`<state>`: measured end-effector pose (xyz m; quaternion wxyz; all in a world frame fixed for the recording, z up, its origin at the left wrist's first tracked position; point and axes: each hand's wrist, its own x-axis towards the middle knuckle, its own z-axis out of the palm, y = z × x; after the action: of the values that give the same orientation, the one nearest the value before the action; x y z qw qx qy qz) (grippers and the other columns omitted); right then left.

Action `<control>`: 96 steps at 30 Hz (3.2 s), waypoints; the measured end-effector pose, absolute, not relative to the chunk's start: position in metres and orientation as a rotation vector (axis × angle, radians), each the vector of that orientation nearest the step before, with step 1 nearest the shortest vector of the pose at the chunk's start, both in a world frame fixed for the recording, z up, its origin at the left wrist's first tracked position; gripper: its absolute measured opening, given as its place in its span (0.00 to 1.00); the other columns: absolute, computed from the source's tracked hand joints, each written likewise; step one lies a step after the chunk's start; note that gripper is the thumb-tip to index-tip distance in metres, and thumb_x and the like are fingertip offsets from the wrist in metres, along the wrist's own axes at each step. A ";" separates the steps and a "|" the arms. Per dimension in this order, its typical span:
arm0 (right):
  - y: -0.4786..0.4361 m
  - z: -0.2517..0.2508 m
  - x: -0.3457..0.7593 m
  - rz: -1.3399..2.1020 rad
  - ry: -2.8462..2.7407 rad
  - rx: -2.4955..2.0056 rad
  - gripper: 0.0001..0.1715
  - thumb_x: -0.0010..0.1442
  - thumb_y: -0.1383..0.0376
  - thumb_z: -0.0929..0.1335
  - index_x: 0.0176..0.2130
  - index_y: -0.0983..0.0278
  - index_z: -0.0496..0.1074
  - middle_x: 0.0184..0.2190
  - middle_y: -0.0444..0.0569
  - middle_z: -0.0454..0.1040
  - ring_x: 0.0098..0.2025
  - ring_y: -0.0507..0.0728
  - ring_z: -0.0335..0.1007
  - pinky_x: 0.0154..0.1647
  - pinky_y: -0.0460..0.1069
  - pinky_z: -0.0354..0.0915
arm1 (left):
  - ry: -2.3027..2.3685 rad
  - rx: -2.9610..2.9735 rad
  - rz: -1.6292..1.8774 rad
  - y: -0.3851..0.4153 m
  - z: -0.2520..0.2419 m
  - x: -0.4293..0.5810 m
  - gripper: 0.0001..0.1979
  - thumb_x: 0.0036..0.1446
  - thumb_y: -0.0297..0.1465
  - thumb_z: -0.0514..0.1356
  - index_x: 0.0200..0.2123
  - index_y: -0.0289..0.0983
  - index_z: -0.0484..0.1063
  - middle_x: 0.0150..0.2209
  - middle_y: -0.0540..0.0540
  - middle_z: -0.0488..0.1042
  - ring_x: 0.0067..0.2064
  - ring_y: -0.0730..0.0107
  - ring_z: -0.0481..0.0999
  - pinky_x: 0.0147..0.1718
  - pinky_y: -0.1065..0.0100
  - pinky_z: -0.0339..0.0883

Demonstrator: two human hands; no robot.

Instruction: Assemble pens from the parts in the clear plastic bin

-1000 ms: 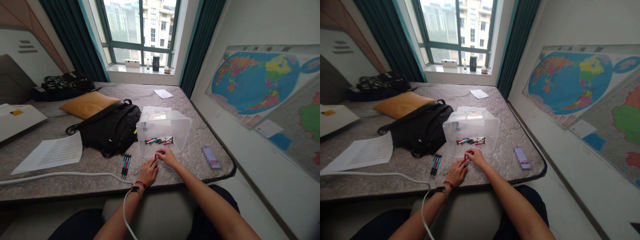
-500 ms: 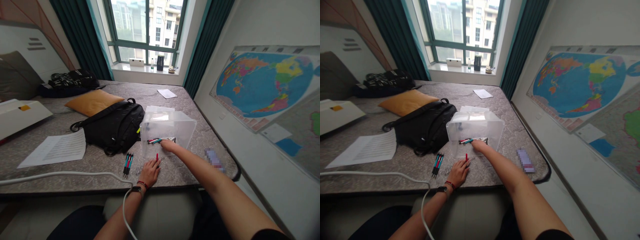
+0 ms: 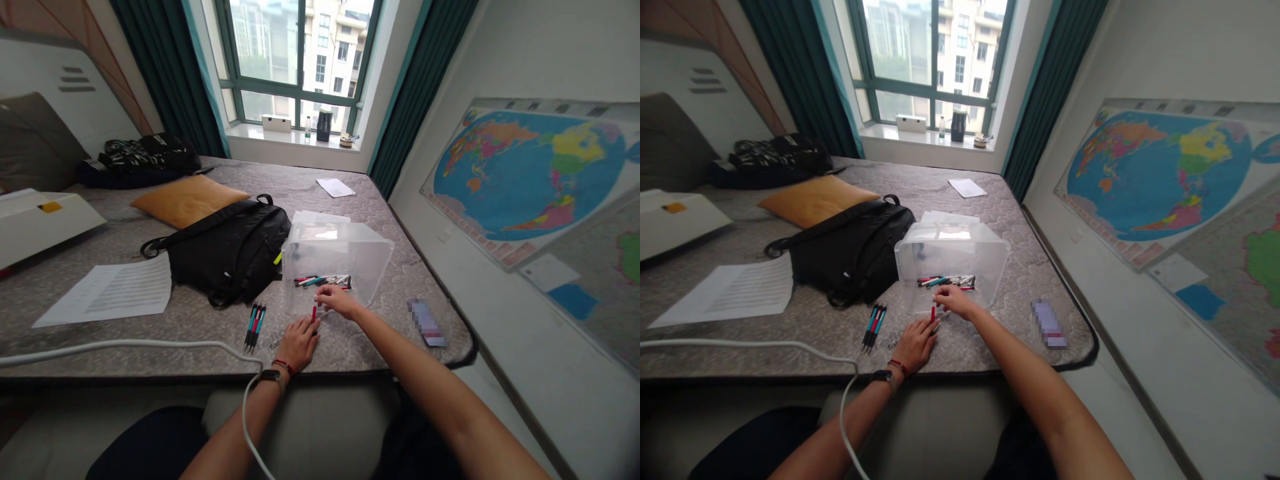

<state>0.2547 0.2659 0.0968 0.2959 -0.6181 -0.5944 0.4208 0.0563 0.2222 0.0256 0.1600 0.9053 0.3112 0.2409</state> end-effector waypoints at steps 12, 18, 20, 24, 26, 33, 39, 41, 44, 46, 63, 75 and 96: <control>0.250 0.085 0.249 1.171 -1.341 -1.559 0.06 0.53 0.63 0.70 0.30 0.64 0.72 0.21 0.39 0.69 0.21 0.48 0.62 0.21 0.41 0.59 | 0.901 2.605 0.697 0.222 0.025 0.056 0.21 0.67 0.35 0.49 0.61 0.42 0.65 0.55 0.41 0.71 0.57 0.55 0.67 0.52 0.53 0.63; 0.246 0.078 0.249 1.226 -1.313 -1.563 0.08 0.52 0.62 0.70 0.31 0.65 0.71 0.20 0.39 0.70 0.20 0.47 0.62 0.20 0.40 0.57 | 0.904 2.599 0.704 0.222 0.025 0.057 0.21 0.67 0.35 0.49 0.61 0.43 0.65 0.55 0.41 0.71 0.56 0.55 0.67 0.52 0.53 0.63; 0.245 0.078 0.248 1.233 -1.289 -1.555 0.09 0.51 0.62 0.70 0.31 0.65 0.70 0.21 0.40 0.70 0.19 0.47 0.61 0.19 0.41 0.58 | 0.905 2.605 0.697 0.222 0.025 0.057 0.21 0.67 0.35 0.49 0.60 0.43 0.65 0.56 0.41 0.71 0.57 0.55 0.67 0.52 0.53 0.63; 0.240 0.073 0.248 1.268 -1.239 -1.501 0.16 0.48 0.60 0.73 0.36 0.64 0.71 0.26 0.42 0.73 0.22 0.48 0.65 0.20 0.41 0.60 | 0.911 2.624 0.678 0.222 0.024 0.057 0.20 0.67 0.35 0.49 0.60 0.41 0.66 0.56 0.41 0.70 0.56 0.54 0.67 0.52 0.53 0.64; 0.236 0.067 0.247 1.290 -1.242 -1.489 0.20 0.47 0.59 0.74 0.39 0.65 0.72 0.29 0.44 0.75 0.24 0.49 0.68 0.20 0.42 0.60 | 0.911 2.634 0.679 0.222 0.024 0.057 0.20 0.67 0.35 0.49 0.59 0.41 0.67 0.57 0.41 0.70 0.56 0.54 0.67 0.53 0.53 0.63; 0.224 0.047 0.242 1.256 -1.303 -1.502 0.20 0.47 0.54 0.75 0.33 0.67 0.76 0.24 0.44 0.73 0.26 0.50 0.66 0.24 0.43 0.60 | 0.910 2.641 0.718 0.221 0.024 0.057 0.18 0.67 0.35 0.49 0.55 0.40 0.69 0.55 0.41 0.72 0.56 0.55 0.67 0.53 0.53 0.64; 0.232 0.055 0.252 1.180 -1.225 -1.548 0.21 0.56 0.54 0.70 0.43 0.65 0.75 0.32 0.47 0.77 0.28 0.52 0.70 0.24 0.44 0.63 | 0.921 2.611 0.728 0.221 0.025 0.056 0.19 0.66 0.34 0.50 0.57 0.40 0.68 0.56 0.41 0.71 0.56 0.56 0.68 0.52 0.53 0.64; 0.238 0.058 0.256 1.016 -1.363 -1.646 0.14 0.58 0.60 0.69 0.42 0.65 0.76 0.34 0.48 0.77 0.31 0.53 0.71 0.30 0.46 0.65 | 0.914 2.612 0.719 0.221 0.025 0.056 0.19 0.66 0.34 0.50 0.57 0.40 0.68 0.56 0.41 0.71 0.56 0.56 0.68 0.52 0.53 0.64; 0.247 0.062 0.258 0.820 -1.793 -1.785 0.09 0.55 0.70 0.69 0.38 0.65 0.78 0.35 0.49 0.78 0.34 0.53 0.71 0.39 0.47 0.65 | 0.865 2.630 0.714 0.220 0.025 0.055 0.18 0.66 0.34 0.50 0.56 0.40 0.69 0.55 0.41 0.72 0.56 0.55 0.68 0.53 0.53 0.64; 0.252 0.065 0.256 0.748 -2.081 -1.799 0.11 0.54 0.72 0.69 0.38 0.65 0.79 0.35 0.49 0.78 0.37 0.54 0.71 0.41 0.47 0.64 | 0.829 2.640 0.718 0.219 0.025 0.054 0.17 0.66 0.34 0.51 0.54 0.40 0.70 0.54 0.41 0.72 0.57 0.55 0.68 0.53 0.53 0.63; 0.250 0.064 0.242 0.544 -2.534 -1.832 0.12 0.61 0.69 0.64 0.38 0.65 0.78 0.40 0.52 0.74 0.38 0.54 0.71 0.38 0.45 0.62 | 0.867 2.597 0.767 0.217 0.022 0.053 0.18 0.66 0.33 0.51 0.56 0.40 0.69 0.53 0.40 0.72 0.53 0.57 0.70 0.52 0.55 0.66; 0.229 0.071 0.263 0.587 -2.629 -1.891 0.10 0.64 0.65 0.64 0.41 0.67 0.73 0.41 0.54 0.73 0.39 0.55 0.71 0.39 0.46 0.61 | 0.890 2.616 0.794 0.220 0.015 0.054 0.21 0.67 0.34 0.49 0.61 0.39 0.65 0.56 0.39 0.70 0.55 0.56 0.69 0.53 0.54 0.67; 0.263 0.132 0.255 0.633 -2.224 -1.676 0.05 0.60 0.67 0.70 0.35 0.65 0.80 0.33 0.49 0.76 0.37 0.54 0.70 0.41 0.47 0.62 | 0.907 2.596 0.796 0.220 0.017 0.053 0.19 0.66 0.33 0.50 0.58 0.39 0.67 0.57 0.40 0.70 0.55 0.56 0.69 0.52 0.54 0.67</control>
<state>0.2550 0.2629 0.1318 0.1423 -0.5810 -0.7707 0.2194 0.0533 0.2202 0.0173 0.1391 0.8980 0.3137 0.2754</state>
